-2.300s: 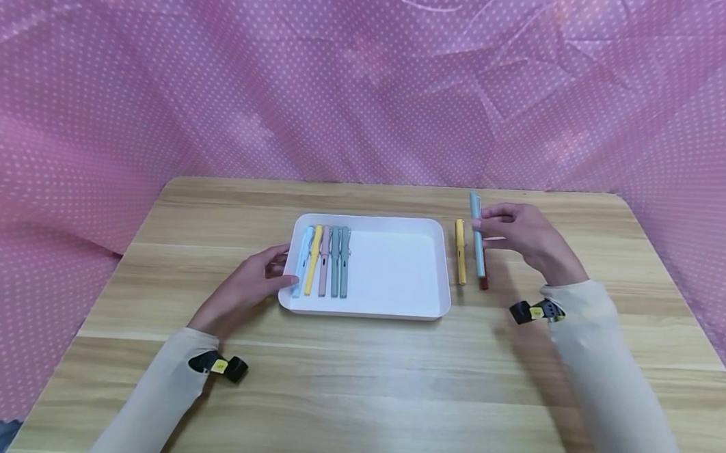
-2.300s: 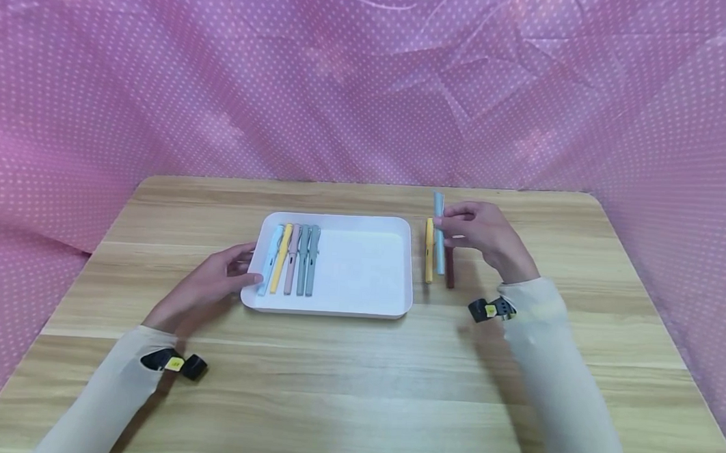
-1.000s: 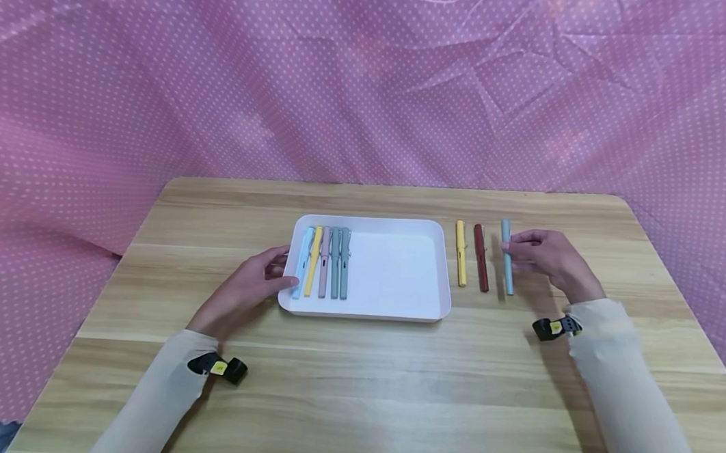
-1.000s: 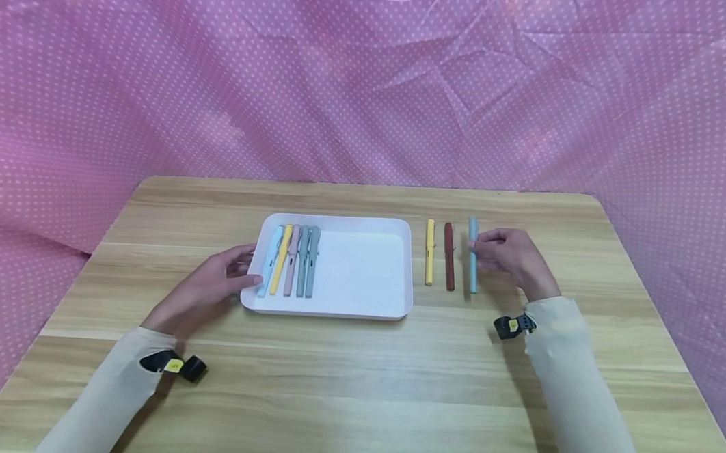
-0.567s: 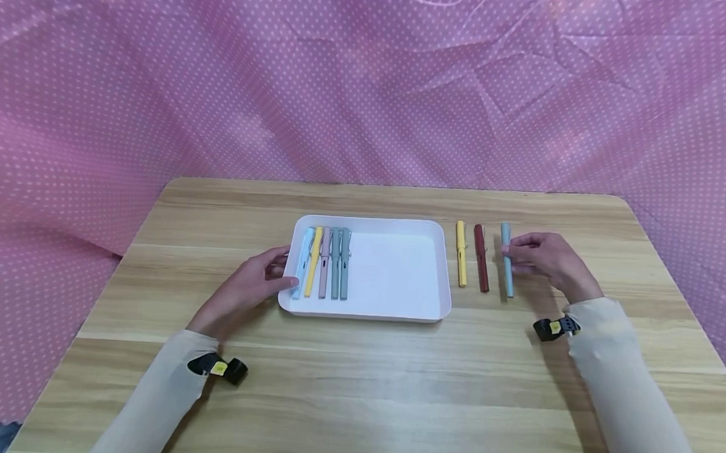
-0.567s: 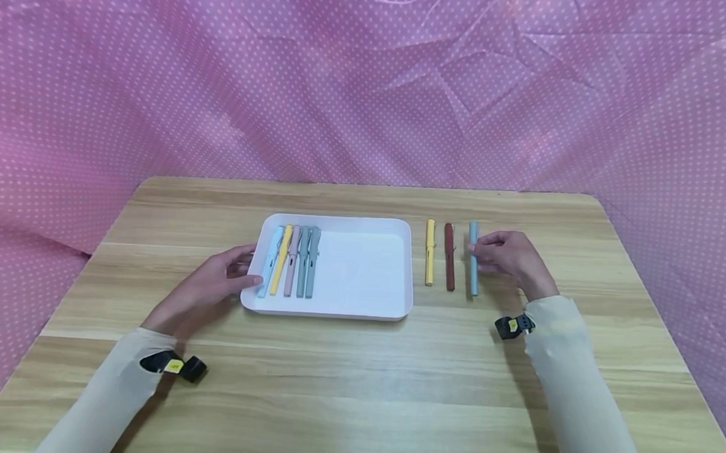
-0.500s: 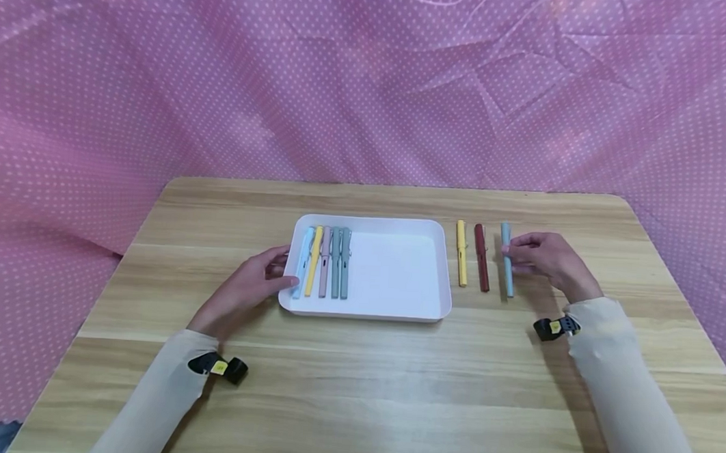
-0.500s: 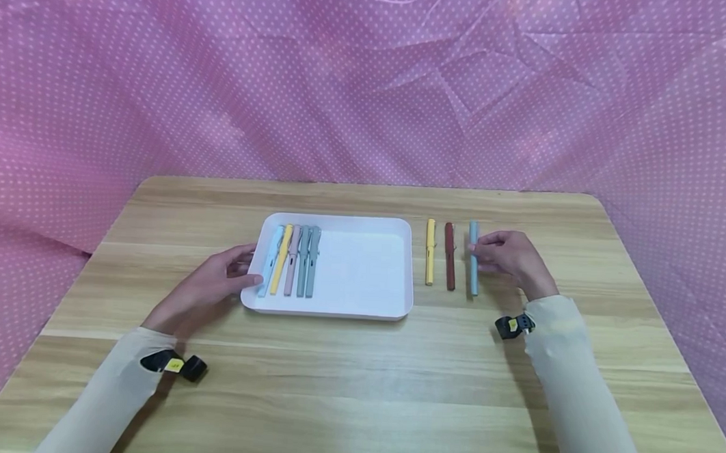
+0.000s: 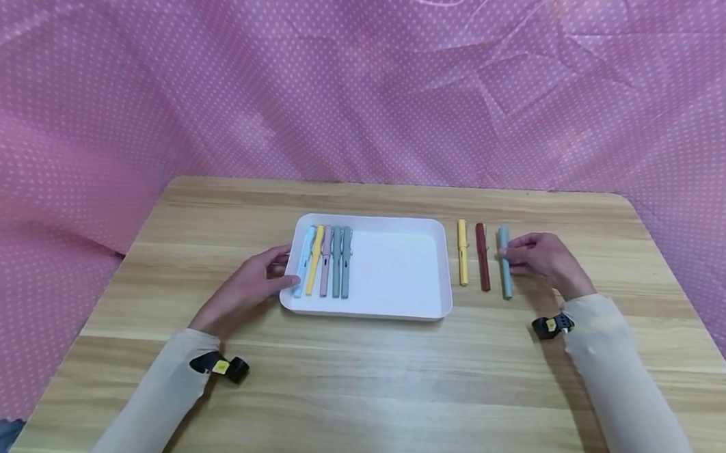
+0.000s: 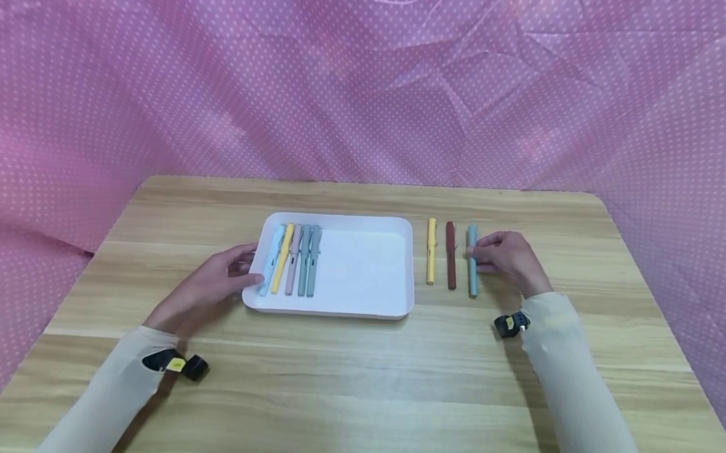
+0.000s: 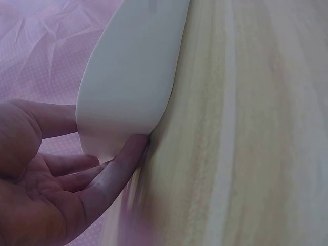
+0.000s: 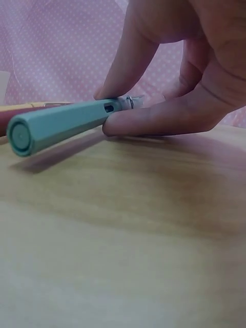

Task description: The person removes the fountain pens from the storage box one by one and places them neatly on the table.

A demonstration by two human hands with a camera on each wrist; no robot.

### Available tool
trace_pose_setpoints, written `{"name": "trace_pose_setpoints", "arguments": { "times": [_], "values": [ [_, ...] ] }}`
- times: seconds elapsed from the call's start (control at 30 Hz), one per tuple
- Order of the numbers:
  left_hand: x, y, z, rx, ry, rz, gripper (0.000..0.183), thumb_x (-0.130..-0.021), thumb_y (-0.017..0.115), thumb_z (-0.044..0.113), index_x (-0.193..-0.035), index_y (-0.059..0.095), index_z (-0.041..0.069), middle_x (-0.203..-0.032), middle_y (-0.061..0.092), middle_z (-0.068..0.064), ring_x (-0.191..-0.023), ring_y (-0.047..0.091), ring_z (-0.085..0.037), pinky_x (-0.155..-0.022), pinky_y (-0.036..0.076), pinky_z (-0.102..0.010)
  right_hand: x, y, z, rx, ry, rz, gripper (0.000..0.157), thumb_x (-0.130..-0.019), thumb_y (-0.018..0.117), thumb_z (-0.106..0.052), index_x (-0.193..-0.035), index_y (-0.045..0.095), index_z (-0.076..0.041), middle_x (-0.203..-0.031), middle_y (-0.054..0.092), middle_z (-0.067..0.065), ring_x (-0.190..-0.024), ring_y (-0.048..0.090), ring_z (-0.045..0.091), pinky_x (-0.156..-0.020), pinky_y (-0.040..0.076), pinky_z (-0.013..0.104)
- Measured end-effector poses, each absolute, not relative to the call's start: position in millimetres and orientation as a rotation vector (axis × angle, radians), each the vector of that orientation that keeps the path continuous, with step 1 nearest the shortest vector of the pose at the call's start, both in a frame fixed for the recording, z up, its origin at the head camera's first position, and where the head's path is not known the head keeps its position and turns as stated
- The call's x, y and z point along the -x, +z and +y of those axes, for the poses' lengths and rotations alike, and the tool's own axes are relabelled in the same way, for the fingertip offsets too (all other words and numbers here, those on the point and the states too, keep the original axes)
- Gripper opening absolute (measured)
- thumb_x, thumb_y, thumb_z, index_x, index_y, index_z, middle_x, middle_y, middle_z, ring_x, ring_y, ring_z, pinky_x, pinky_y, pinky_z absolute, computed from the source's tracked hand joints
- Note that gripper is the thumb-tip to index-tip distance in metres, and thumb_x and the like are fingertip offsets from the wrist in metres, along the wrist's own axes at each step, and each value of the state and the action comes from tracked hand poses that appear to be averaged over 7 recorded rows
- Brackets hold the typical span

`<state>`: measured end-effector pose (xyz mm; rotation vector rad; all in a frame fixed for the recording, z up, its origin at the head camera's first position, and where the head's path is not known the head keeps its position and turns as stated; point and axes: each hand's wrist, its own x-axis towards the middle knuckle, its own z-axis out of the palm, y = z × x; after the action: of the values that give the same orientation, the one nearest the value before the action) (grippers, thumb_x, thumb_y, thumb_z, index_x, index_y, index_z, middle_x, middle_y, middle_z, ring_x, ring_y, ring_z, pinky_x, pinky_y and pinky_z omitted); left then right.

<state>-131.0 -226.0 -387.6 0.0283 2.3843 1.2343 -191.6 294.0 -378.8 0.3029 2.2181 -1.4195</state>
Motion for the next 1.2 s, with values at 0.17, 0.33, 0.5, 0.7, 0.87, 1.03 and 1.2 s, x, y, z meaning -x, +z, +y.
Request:
{"name": "trace_pose_setpoints", "arguments": {
  "times": [0.17,0.33,0.5,0.7,0.87,1.03,1.2],
  "values": [
    [131,-388,-225,-0.020,1.244,2.378,0.076,-0.102,0.069,0.028,-0.164,0.029,0.011,-0.150,0.052,-0.017,-0.136,0.049,-0.036,-0.116,0.039,-0.054,192,-382,292,-0.281,-1.394,2.253,0.044,-0.101,0.069,-0.010,-0.133,0.049,0.012,-0.110,0.061,0.012,-0.085,0.069,0.009,-0.086,0.061,0.029],
    [128,-389,-222,-0.017,1.256,2.383,0.074,-0.102,0.068,0.026,-0.164,0.029,0.011,-0.148,0.052,-0.016,-0.135,0.050,-0.035,-0.116,0.039,-0.054,192,-384,291,-0.260,-1.372,2.297,0.042,-0.100,0.071,-0.010,-0.129,0.050,0.012,-0.111,0.063,0.013,-0.085,0.069,0.008,-0.086,0.061,0.030],
    [123,-389,-220,-0.017,1.279,2.385,0.073,-0.103,0.067,0.024,-0.164,0.029,0.011,-0.148,0.053,-0.015,-0.135,0.050,-0.035,-0.116,0.039,-0.054,192,-386,291,-0.244,-1.366,2.312,0.039,-0.099,0.071,-0.009,-0.126,0.050,0.012,-0.114,0.069,0.019,-0.086,0.071,0.011,-0.085,0.061,0.031],
    [116,-392,-218,0.000,1.283,2.387,0.074,-0.103,0.068,0.025,-0.164,0.030,0.013,-0.148,0.052,-0.015,-0.135,0.050,-0.035,-0.116,0.039,-0.054,188,-389,293,-0.230,-1.282,2.354,0.039,-0.100,0.072,-0.017,-0.123,0.054,0.009,-0.113,0.071,0.017,-0.087,0.071,0.011,-0.082,0.062,0.028],
    [117,-394,-217,0.003,1.268,2.397,0.075,-0.102,0.069,0.027,-0.164,0.030,0.012,-0.149,0.052,-0.015,-0.136,0.050,-0.036,-0.116,0.040,-0.054,185,-392,295,-0.213,-1.274,2.383,0.040,-0.100,0.072,-0.020,-0.122,0.055,0.008,-0.106,0.072,0.012,-0.085,0.070,0.011,-0.080,0.061,0.027],
    [117,-396,-218,-0.007,1.248,2.412,0.075,-0.102,0.069,0.027,-0.164,0.030,0.011,-0.149,0.052,-0.017,-0.136,0.050,-0.036,-0.116,0.039,-0.054,185,-392,297,-0.202,-1.254,2.405,0.043,-0.100,0.072,-0.023,-0.124,0.054,0.008,-0.102,0.071,0.009,-0.083,0.069,0.011,-0.077,0.061,0.027],
    [117,-396,-218,-0.006,1.247,2.411,0.074,-0.102,0.068,0.026,-0.164,0.030,0.011,-0.150,0.051,-0.017,-0.136,0.049,-0.036,-0.117,0.039,-0.054,186,-392,299,-0.201,-1.234,2.416,0.043,-0.102,0.070,-0.023,-0.125,0.054,0.009,-0.102,0.069,0.009,-0.082,0.067,0.010,-0.076,0.061,0.026]
  ]
}}
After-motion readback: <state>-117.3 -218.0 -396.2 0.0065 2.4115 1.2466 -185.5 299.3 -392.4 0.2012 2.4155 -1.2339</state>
